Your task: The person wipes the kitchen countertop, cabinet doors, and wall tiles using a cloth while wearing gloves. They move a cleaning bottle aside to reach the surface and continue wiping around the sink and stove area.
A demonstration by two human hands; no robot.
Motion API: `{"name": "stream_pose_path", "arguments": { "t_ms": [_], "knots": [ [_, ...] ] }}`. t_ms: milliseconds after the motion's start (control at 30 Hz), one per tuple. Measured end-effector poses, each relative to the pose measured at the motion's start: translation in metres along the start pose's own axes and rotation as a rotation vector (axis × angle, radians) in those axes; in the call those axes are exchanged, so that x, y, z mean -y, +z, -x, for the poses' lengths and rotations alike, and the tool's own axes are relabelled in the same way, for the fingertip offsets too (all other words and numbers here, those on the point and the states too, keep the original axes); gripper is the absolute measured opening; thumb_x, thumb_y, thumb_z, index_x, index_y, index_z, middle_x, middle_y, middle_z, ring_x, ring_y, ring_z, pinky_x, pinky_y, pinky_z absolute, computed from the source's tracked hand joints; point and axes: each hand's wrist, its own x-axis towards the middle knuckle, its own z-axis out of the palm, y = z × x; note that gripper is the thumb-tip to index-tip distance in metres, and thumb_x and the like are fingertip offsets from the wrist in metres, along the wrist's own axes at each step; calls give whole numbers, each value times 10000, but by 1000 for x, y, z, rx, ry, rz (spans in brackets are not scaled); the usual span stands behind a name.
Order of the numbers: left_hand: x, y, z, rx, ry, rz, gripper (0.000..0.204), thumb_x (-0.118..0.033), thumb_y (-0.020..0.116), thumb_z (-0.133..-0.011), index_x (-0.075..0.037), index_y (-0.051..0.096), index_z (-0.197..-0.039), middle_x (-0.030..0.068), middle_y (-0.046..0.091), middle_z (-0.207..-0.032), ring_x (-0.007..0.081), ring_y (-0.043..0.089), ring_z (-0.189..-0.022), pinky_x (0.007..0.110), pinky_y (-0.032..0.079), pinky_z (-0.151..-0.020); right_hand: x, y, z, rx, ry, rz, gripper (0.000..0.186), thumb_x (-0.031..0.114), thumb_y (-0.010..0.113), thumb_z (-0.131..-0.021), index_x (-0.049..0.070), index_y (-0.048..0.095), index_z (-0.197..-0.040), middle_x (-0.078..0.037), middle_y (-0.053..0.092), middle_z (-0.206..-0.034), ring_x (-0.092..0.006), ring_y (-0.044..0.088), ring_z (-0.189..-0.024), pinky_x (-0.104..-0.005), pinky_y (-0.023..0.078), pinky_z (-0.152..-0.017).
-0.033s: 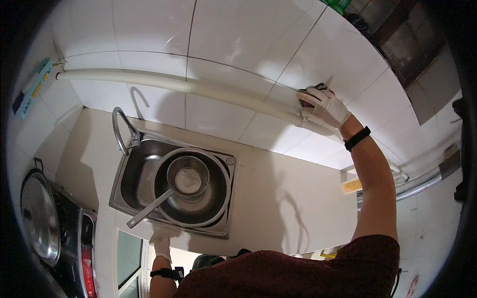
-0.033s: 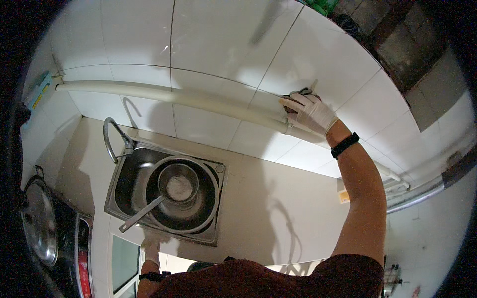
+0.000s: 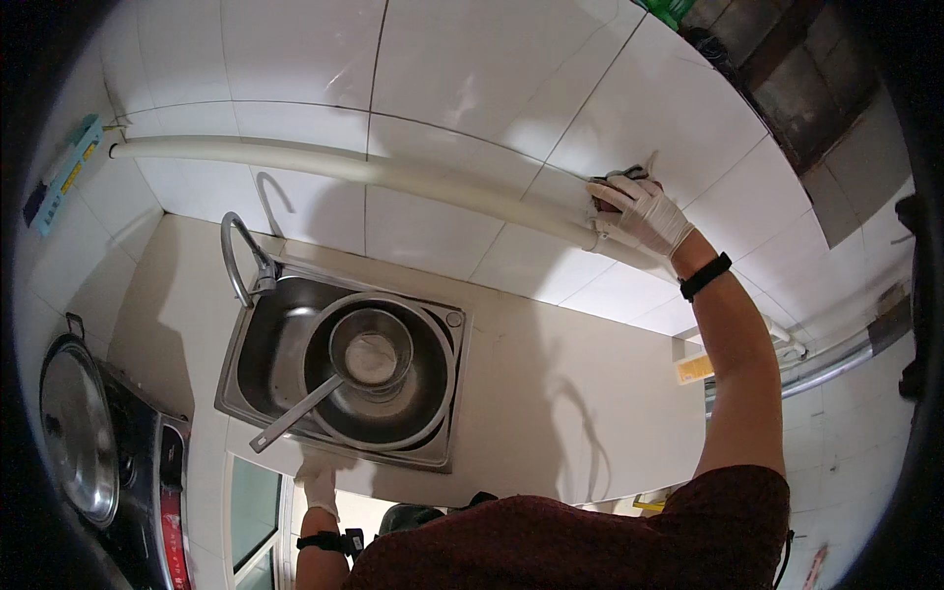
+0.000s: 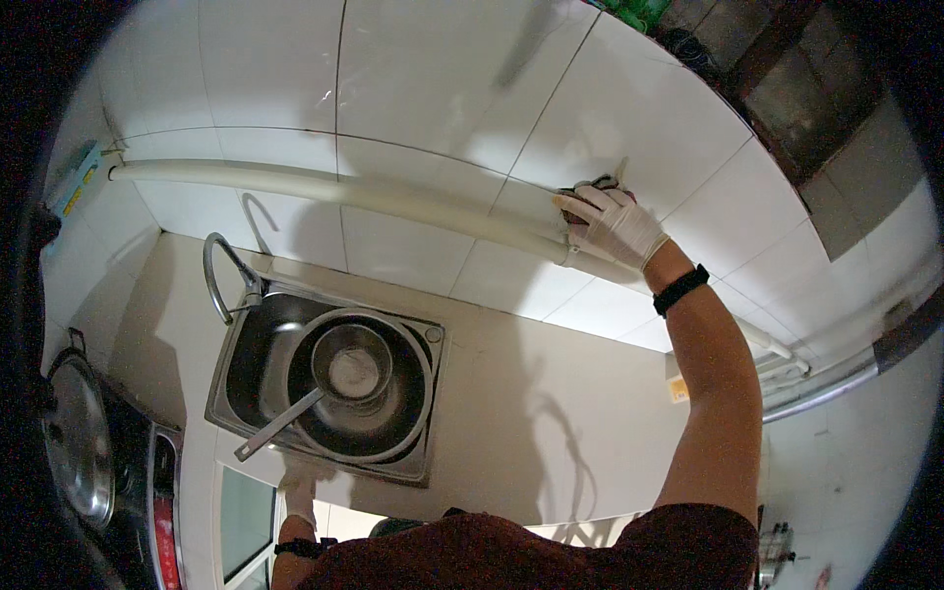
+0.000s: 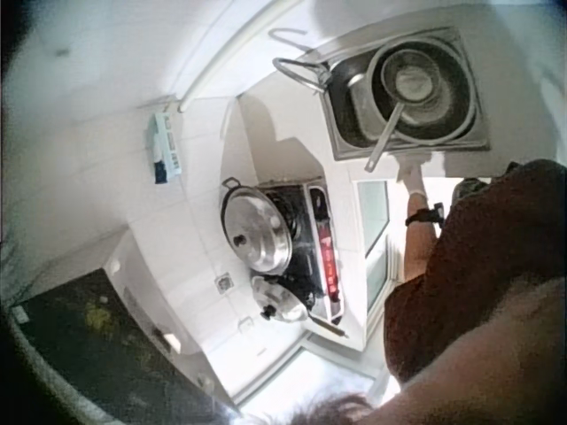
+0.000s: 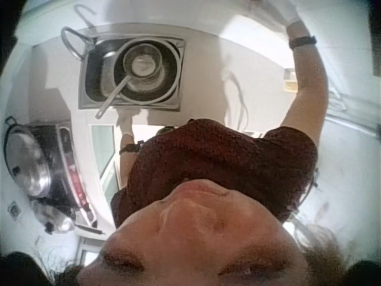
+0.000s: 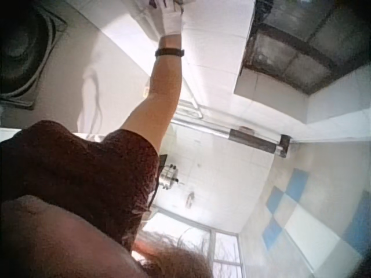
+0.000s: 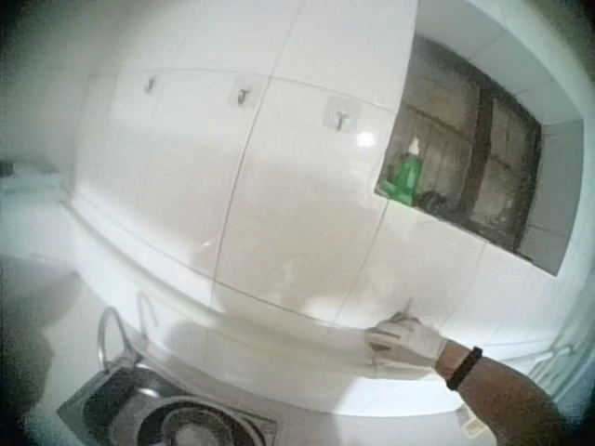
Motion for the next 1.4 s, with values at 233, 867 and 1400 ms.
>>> {"name": "stream_pose_path", "arguments": {
  "t_ms": [233,867,1400],
  "knots": [
    [7,-7,-15,-9,-150,42,482,-38,641,-938,37,494,-1391,102,575,-1330,193,585,-1152,293,492,-976,1,16,22,-84,-97,262,322,248,703,-833,258,706,-1155,14,582,-1311,-191,592,-1136,-353,571,-845],
    [43,-28,-46,-5,-81,-24,542,-111,629,-972,59,405,-1436,117,512,-1390,204,552,-1209,317,481,-1019,8,2,-10,-382,61,-129,502,61,733,-775,137,607,-1255,-139,578,-1324,-333,597,-1185,-428,506,-1000],
    [8,-10,-12,-15,-151,7,360,-74,642,-941,44,549,-1269,74,609,-1139,150,591,-913,266,523,-771,82,-74,-267,-409,42,-164,330,255,485,-1018,200,547,-1338,-52,391,-1520,-324,259,-1469,-580,250,-1193]
  ]
}}
